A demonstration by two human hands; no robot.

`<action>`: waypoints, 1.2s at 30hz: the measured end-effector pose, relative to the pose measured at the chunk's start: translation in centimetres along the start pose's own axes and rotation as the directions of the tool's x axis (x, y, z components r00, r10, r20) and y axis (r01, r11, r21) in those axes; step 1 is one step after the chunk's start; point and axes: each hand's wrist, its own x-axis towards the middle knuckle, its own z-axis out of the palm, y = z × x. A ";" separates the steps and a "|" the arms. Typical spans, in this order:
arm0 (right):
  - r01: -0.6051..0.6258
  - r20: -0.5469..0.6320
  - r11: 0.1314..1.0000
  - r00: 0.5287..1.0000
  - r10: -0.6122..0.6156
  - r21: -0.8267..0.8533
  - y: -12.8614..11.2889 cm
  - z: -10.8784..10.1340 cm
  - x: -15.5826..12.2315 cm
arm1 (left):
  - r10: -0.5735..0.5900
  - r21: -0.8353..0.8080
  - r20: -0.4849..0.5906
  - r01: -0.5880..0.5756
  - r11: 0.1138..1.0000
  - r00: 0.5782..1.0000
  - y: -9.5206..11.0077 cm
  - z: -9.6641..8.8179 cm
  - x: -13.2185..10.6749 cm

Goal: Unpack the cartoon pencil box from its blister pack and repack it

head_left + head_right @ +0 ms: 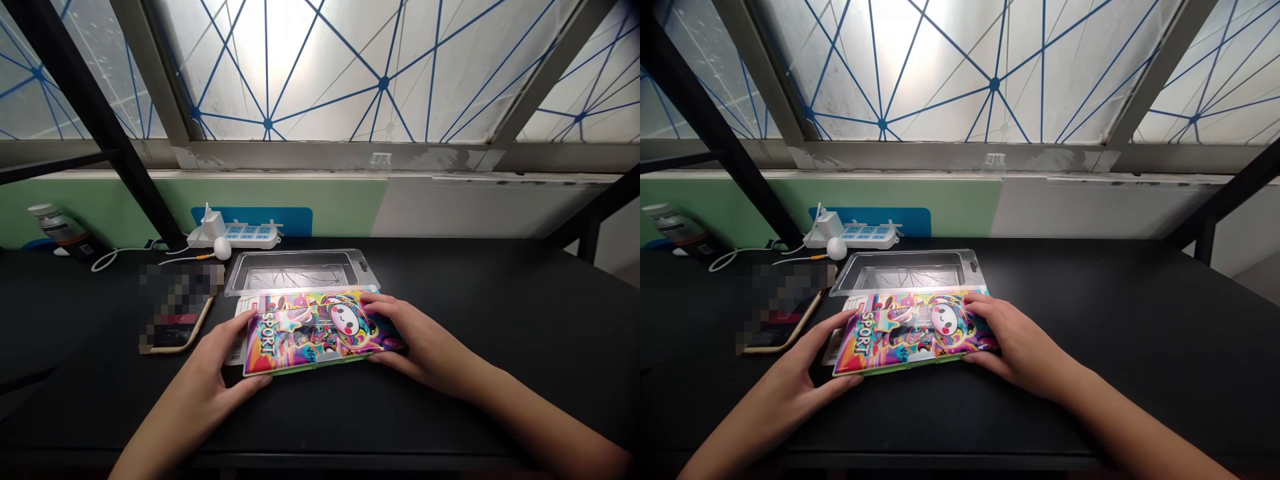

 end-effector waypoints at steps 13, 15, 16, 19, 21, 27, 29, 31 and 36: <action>-0.418 -0.072 0.821 0.875 0.480 0.388 1.4 -1.5 1.6 | 0.049 0.003 0.059 -0.049 0.999 0.997 -0.2 0.2 0.0; -0.435 -0.053 0.788 0.862 0.504 0.436 1.5 -1.3 1.8 | 0.045 0.006 0.071 -0.045 0.999 0.996 0.0 0.1 -0.1; -0.442 -0.050 0.780 0.857 0.514 0.444 1.6 -1.2 1.7 | 0.043 0.009 0.067 -0.044 0.999 0.997 0.1 0.1 -0.1; -0.420 -0.056 0.799 0.871 0.489 0.431 1.5 -1.2 1.5 | 0.049 0.031 0.056 -0.051 0.998 0.997 -0.3 0.1 -0.3; -0.383 -0.060 0.823 0.893 0.447 0.420 1.5 -1.3 1.2 | 0.069 0.050 0.038 -0.071 0.996 0.997 -0.8 0.2 -0.5; -0.333 0.038 0.854 0.937 0.348 0.399 2.0 -2.0 0.9 | 0.064 0.024 -0.012 -0.064 0.998 0.998 -0.9 -0.3 -0.5; -0.294 0.104 0.851 0.955 0.276 0.435 2.1 -2.1 0.7 | -0.003 -0.012 -0.042 0.002 1.000 0.999 -0.3 -0.5 -0.3; -0.276 0.159 0.841 0.961 0.227 0.465 2.1 -2.0 0.6 | -0.079 -0.045 -0.070 0.076 0.996 0.994 0.2 -0.4 -0.1; -0.322 0.194 0.859 0.945 0.265 0.397 1.5 -1.3 0.6 | -0.114 -0.071 -0.085 0.108 0.992 0.990 0.3 0.1 0.1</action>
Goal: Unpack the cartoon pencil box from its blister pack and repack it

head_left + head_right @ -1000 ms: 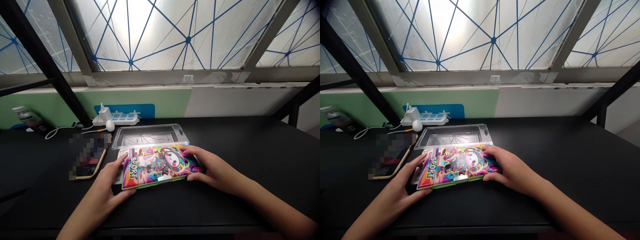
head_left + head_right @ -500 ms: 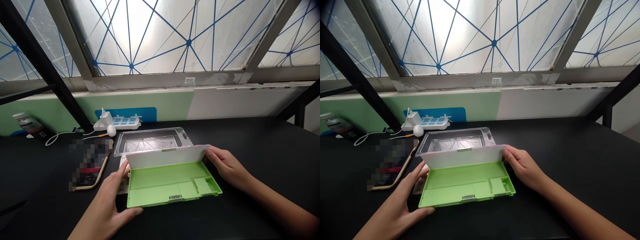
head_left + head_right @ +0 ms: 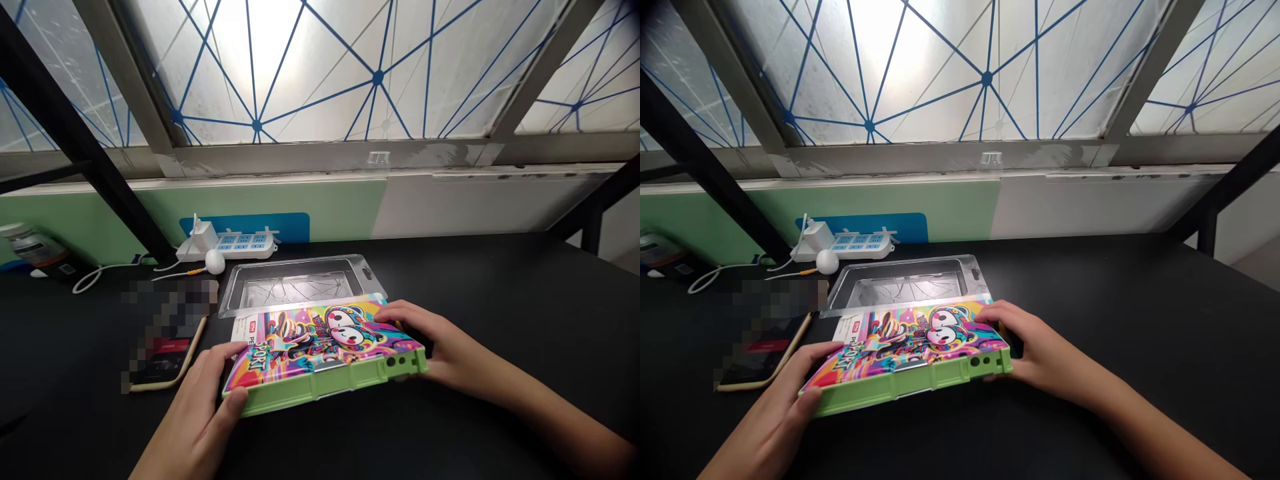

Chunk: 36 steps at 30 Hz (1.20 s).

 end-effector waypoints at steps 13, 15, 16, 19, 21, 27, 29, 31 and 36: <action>-0.084 -0.029 0.980 0.996 0.080 -0.181 -1.4 1.2 0.9 | 0.140 0.191 0.086 -0.154 0.970 0.986 -1.4 0.6 0.8; -0.118 -0.088 0.956 0.991 0.098 -0.267 -1.6 1.4 0.8 | 0.135 0.196 0.020 -0.136 0.971 0.991 -1.3 1.0 0.8; -0.130 -0.114 0.943 0.989 0.099 -0.307 -1.6 1.5 0.8 | 0.136 0.198 -0.005 -0.132 0.971 0.991 -1.3 1.1 0.8; -0.126 -0.160 0.889 0.985 0.060 -0.440 -1.5 1.6 0.7 | 0.147 0.202 -0.005 -0.143 0.969 0.989 -1.4 1.3 0.8; -0.095 -0.188 0.812 0.982 -0.019 -0.576 -1.7 1.6 0.6 | 0.147 0.195 0.023 -0.149 0.969 0.989 -1.4 1.1 0.7; -0.001 -0.161 0.527 0.953 -0.258 -0.850 -4.4 2.7 1.7 | 0.031 0.054 0.077 -0.035 0.998 0.997 -1.1 0.0 0.1; 0.077 -0.090 0.557 0.960 -0.266 -0.827 -5.6 3.5 2.7 | 0.002 0.013 0.086 -0.003 1.000 0.996 -0.9 0.0 0.1; 0.129 -0.032 0.597 0.967 -0.251 -0.791 -6.9 4.3 4.0 | -0.012 -0.022 0.097 0.014 1.000 0.995 -0.8 0.0 0.2; 0.121 0.020 0.666 0.987 -0.157 -0.736 -9.0 6.0 7.1 | 0.005 -0.088 0.108 0.005 0.996 0.994 -0.9 0.2 0.4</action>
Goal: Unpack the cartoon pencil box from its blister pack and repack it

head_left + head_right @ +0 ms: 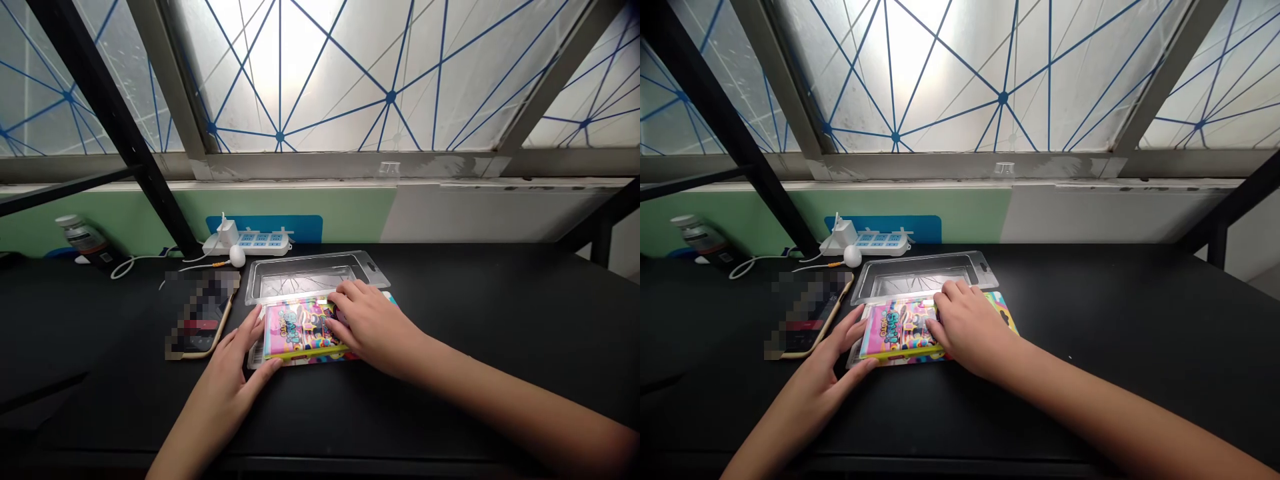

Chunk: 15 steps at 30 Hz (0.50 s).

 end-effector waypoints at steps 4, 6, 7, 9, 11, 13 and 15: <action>-0.074 -0.021 0.997 0.997 0.074 0.024 -1.2 0.9 1.3 | 0.037 0.032 0.005 -0.037 0.999 0.999 -0.3 0.0 0.1; -0.109 -0.033 0.993 0.993 0.110 0.045 -1.6 1.4 1.5 | 0.067 0.046 0.007 -0.068 0.997 0.998 -0.3 0.0 0.1; -0.120 -0.034 0.991 0.992 0.122 0.060 -1.6 1.5 1.6 | 0.083 0.050 0.008 -0.083 0.995 0.997 -0.4 0.0 0.2; -0.130 -0.039 0.987 0.990 0.134 0.092 -1.6 1.7 1.7 | 0.106 0.058 0.009 -0.106 0.993 0.994 -0.4 0.0 0.2; -0.132 -0.052 0.985 0.989 0.139 0.108 -1.5 1.8 1.7 | 0.118 0.067 0.009 -0.118 0.991 0.993 -0.4 0.0 0.2; -0.134 -0.064 0.985 0.988 0.142 0.111 -1.4 1.9 1.7 | 0.122 0.072 0.008 -0.122 0.990 0.992 -0.4 -0.1 0.2; -0.136 -0.089 0.984 0.985 0.146 0.113 -1.4 2.0 1.8 | 0.124 0.074 0.004 -0.124 0.990 0.992 -0.4 -0.1 0.1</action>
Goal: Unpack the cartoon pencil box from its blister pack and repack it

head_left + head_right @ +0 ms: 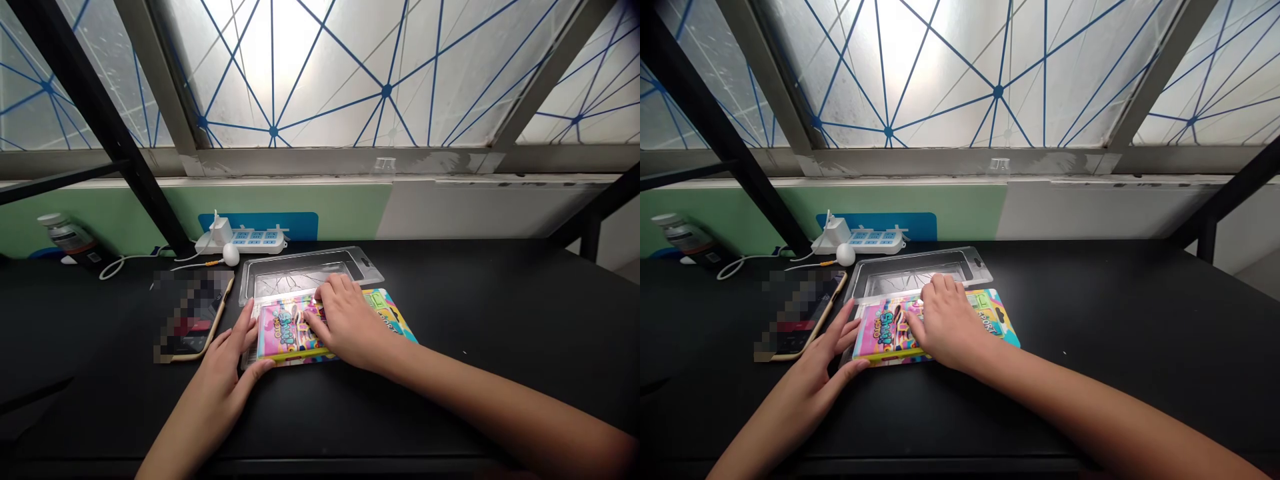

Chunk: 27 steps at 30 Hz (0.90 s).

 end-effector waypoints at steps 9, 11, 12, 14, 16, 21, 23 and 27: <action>0.098 -0.337 0.994 0.936 -0.105 -0.039 0.1 -0.2 -0.2 | -0.025 -0.044 -0.009 0.024 0.999 1.000 0.7 -0.4 0.2; 0.176 -0.387 0.982 0.902 -0.191 -0.075 -0.1 -1.4 -1.1 | -0.019 -0.066 0.005 0.019 0.998 1.000 0.8 -0.8 0.0; 0.229 -0.395 0.970 0.886 -0.244 -0.086 -0.2 -2.2 -1.7 | -0.034 -0.087 0.003 0.034 0.996 0.999 0.8 -1.0 0.0; 0.344 -0.371 0.937 0.862 -0.344 -0.069 -0.2 -4.0 -3.2 | -0.094 -0.117 -0.007 0.093 0.989 0.996 0.8 -1.3 -0.2; 0.425 -0.299 0.905 0.866 -0.400 0.021 0.3 -5.7 -4.9 | -0.152 -0.112 -0.008 0.151 0.982 0.988 0.8 -1.3 -0.2; 0.305 0.068 0.901 0.938 -0.341 0.309 4.8 -6.7 -8.4 | -0.187 -0.010 0.026 0.187 0.982 0.982 0.6 -0.8 0.2; 0.157 0.169 0.915 0.958 -0.233 0.372 7.4 -5.6 -9.5 | -0.175 0.021 0.010 0.175 0.984 0.984 0.4 -0.6 0.3; -0.026 0.236 0.899 0.968 -0.086 0.437 11.1 -3.4 -10.8 | -0.160 0.013 -0.018 0.161 0.987 0.987 0.1 -0.2 0.2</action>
